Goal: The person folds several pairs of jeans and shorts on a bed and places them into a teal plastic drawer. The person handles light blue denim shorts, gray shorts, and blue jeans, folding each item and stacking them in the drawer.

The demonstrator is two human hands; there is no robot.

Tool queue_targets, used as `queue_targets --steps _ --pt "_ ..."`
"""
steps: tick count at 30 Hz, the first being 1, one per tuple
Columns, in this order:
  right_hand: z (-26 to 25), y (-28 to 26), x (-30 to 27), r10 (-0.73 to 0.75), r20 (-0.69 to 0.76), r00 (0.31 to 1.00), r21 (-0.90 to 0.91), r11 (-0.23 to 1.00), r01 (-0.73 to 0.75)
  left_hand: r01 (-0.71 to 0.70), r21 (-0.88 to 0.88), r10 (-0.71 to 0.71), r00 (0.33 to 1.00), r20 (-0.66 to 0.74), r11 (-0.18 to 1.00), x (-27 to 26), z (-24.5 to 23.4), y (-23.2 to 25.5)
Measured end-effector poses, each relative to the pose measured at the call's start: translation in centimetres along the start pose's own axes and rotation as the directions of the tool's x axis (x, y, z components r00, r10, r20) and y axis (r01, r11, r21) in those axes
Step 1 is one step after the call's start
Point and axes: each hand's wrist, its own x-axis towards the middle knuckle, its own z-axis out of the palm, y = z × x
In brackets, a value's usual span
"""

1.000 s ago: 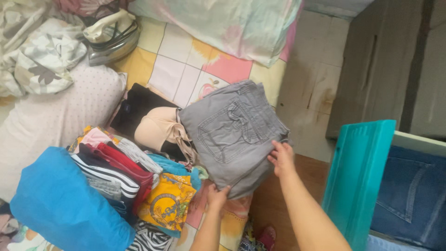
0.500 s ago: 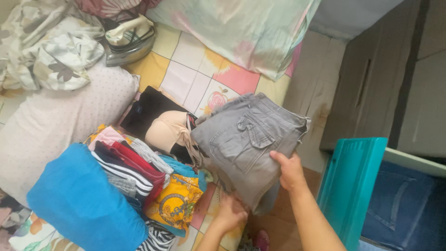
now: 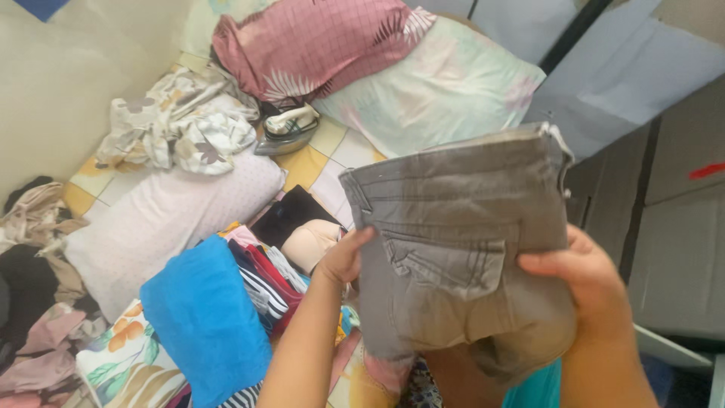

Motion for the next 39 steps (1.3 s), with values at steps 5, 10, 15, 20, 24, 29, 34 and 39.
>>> queue_targets --steps 5,10,15,20,24,29,34,39 --pt "1.2 -5.7 8.9 0.009 0.116 0.993 -0.324 0.946 0.029 -0.165 0.046 0.171 0.957 -0.233 0.985 -0.6 2.9 7.5" --pt "0.7 -6.8 15.6 -0.224 0.374 0.900 -0.340 0.869 0.358 -0.264 0.566 0.486 0.827 -0.284 0.781 0.2 6.9 15.1" --pt "0.4 -9.0 15.1 -0.401 0.438 0.805 -0.230 0.815 0.531 -0.498 0.655 0.734 0.667 -0.130 0.568 -2.2 11.4 17.5" --pt "-6.3 -1.9 13.6 -0.370 0.354 0.859 -0.380 0.782 0.494 -0.265 0.788 0.629 0.753 -0.191 0.556 -5.8 9.3 10.5" --pt "-15.7 12.6 12.0 -0.073 0.032 0.997 -0.561 0.824 0.078 0.066 0.841 0.485 0.791 -0.372 0.537 -7.6 1.6 -2.5" --pt "-25.7 30.0 7.9 0.242 -0.265 0.933 -0.598 0.718 -0.356 0.360 0.424 0.036 0.726 -0.687 0.831 -9.9 -8.4 -20.7" --pt "-30.6 36.7 4.8 0.296 -0.332 0.896 -0.576 0.688 -0.441 0.569 0.504 0.123 0.575 -0.809 0.650 -11.2 -13.5 -29.6" --pt "-30.6 38.7 5.3 0.318 -0.505 0.802 -0.493 0.657 -0.570 0.639 0.533 0.224 0.502 -0.835 0.555 -8.5 -12.3 -28.9"
